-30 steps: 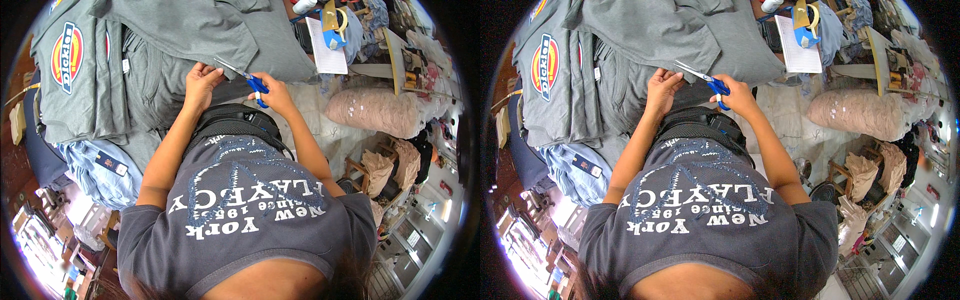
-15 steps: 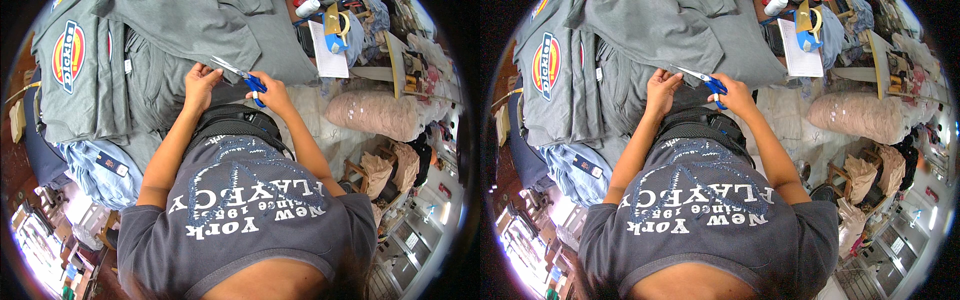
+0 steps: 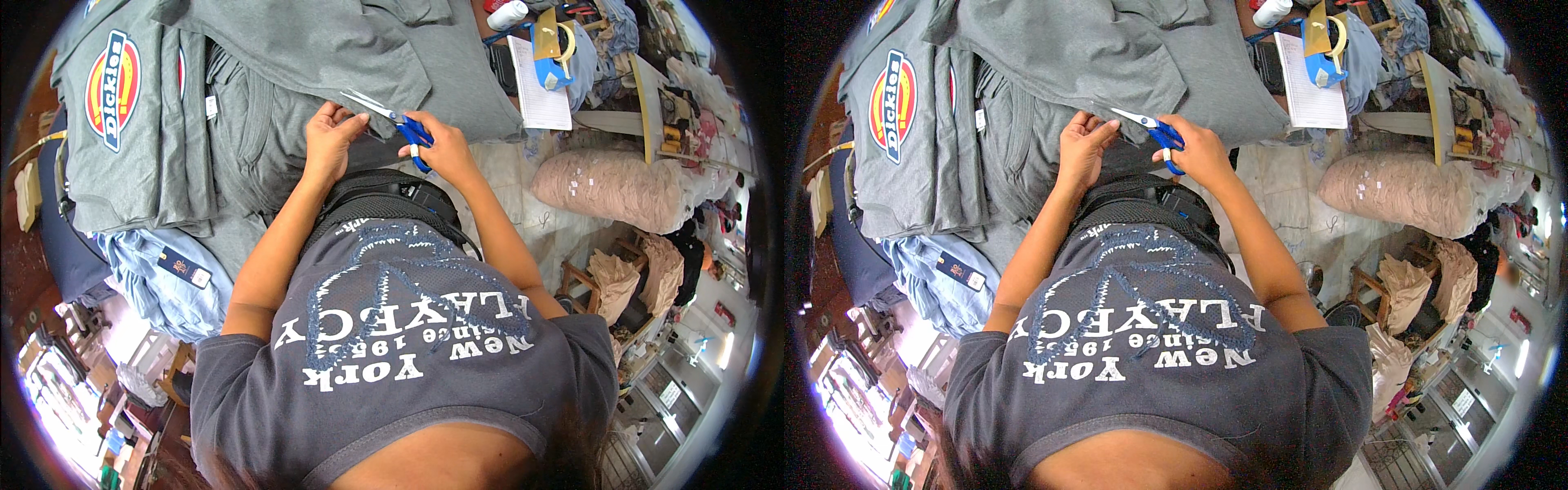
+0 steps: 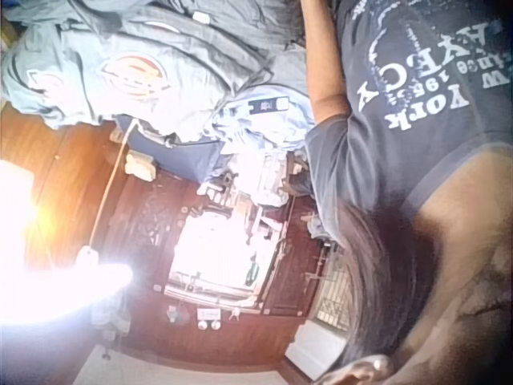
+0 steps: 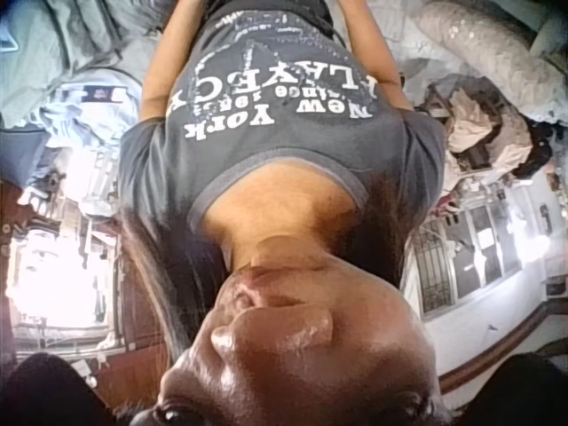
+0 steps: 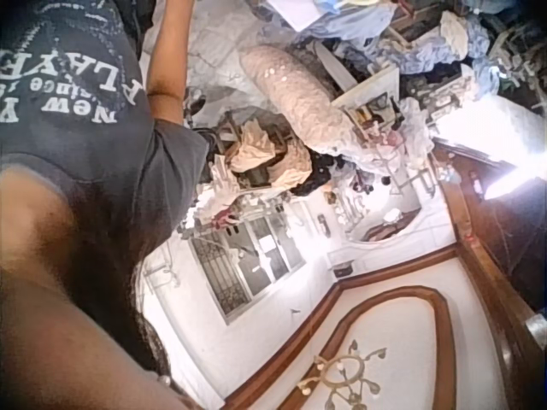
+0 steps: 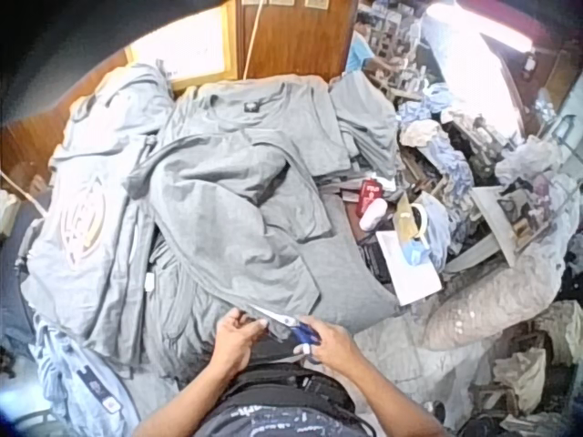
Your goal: The person inspects and folds a series of t-shirts by hand, checking the collar and hems, and using scissors to trim a loose thread on one shirt before placing them into a stack on a work table.
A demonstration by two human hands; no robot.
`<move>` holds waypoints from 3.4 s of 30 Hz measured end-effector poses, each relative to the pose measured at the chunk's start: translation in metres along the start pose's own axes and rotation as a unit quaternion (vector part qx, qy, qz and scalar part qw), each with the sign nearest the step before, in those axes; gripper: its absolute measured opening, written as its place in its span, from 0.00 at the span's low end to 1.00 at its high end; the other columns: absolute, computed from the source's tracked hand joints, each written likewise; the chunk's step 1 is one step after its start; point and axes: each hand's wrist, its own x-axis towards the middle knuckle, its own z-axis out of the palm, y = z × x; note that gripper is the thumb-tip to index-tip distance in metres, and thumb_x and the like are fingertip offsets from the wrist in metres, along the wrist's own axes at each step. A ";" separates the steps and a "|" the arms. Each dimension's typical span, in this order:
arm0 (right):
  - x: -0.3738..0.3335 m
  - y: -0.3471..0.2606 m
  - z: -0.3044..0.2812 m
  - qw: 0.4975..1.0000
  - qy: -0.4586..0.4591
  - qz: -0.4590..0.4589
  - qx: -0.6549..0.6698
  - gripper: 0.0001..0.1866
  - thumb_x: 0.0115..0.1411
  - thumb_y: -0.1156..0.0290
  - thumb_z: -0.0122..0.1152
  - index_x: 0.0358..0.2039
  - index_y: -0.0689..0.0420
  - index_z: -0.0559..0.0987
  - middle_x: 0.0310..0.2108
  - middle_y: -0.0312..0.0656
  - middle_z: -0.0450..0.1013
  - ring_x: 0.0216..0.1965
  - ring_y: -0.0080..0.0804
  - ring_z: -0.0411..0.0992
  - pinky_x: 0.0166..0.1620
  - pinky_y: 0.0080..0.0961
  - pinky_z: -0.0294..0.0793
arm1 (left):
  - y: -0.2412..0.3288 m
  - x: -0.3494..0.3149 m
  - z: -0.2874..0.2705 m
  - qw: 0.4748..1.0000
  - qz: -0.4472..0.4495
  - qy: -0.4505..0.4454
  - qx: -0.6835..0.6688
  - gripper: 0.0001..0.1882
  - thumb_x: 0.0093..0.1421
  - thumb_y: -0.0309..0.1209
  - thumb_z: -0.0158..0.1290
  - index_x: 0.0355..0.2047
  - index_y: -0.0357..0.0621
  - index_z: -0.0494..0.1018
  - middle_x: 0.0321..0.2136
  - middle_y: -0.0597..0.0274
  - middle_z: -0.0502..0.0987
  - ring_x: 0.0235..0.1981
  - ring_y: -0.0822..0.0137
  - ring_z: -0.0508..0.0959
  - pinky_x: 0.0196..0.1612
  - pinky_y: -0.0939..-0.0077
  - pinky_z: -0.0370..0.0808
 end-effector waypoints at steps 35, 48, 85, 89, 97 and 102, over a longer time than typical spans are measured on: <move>0.063 0.183 -0.193 0.870 0.475 0.121 -0.058 0.19 0.50 0.53 0.55 0.32 0.57 0.75 0.32 0.43 0.71 0.38 0.36 0.66 0.41 0.30 0.64 | -0.005 0.003 -0.005 0.989 -0.101 0.022 0.104 0.22 0.48 0.18 0.52 0.43 0.36 0.57 0.39 0.51 0.69 0.38 0.61 0.72 0.38 0.68 0.74; 0.074 0.196 -0.210 0.841 0.243 0.197 0.442 0.16 0.51 0.60 0.57 0.36 0.57 0.71 0.36 0.40 0.69 0.37 0.36 0.66 0.41 0.38 0.65 | -0.010 0.010 -0.013 0.989 -0.103 0.015 0.106 0.21 0.49 0.21 0.52 0.42 0.36 0.58 0.33 0.55 0.71 0.32 0.64 0.74 0.37 0.70 0.73; 0.010 0.200 -0.143 0.834 0.452 0.062 0.310 0.09 0.50 0.73 0.60 0.30 0.65 0.74 0.24 0.36 0.71 0.24 0.18 0.67 0.28 0.11 0.64 | -0.005 0.020 -0.025 0.991 -0.089 0.068 0.073 0.16 0.51 0.28 0.55 0.34 0.34 0.60 0.32 0.55 0.71 0.33 0.66 0.73 0.36 0.73 0.71; 0.000 0.142 -0.103 0.889 0.295 0.026 0.350 0.06 0.52 0.72 0.57 0.30 0.59 0.74 0.24 0.33 0.71 0.23 0.18 0.67 0.28 0.14 0.67 | -0.003 0.015 -0.021 0.993 -0.010 0.061 0.099 0.13 0.51 0.29 0.55 0.33 0.36 0.65 0.27 0.62 0.72 0.30 0.72 0.73 0.34 0.78 0.71; 0.026 0.001 -0.013 0.962 -0.076 0.053 0.259 0.20 0.50 0.73 0.58 0.45 0.56 0.68 0.21 0.34 0.71 0.21 0.17 0.67 0.25 0.13 0.66 | -0.011 0.013 -0.034 0.990 0.033 0.041 0.132 0.11 0.52 0.25 0.52 0.36 0.38 0.67 0.28 0.64 0.74 0.29 0.78 0.72 0.31 0.83 0.70; 0.045 -0.008 0.022 0.997 -0.002 -0.014 0.074 0.18 0.47 0.72 0.60 0.39 0.57 0.68 0.15 0.37 0.69 0.18 0.24 0.67 0.23 0.20 0.65 | -0.004 0.008 -0.017 0.992 0.045 0.045 0.112 0.08 0.52 0.25 0.54 0.29 0.41 0.64 0.21 0.69 0.69 0.22 0.79 0.69 0.27 0.85 0.69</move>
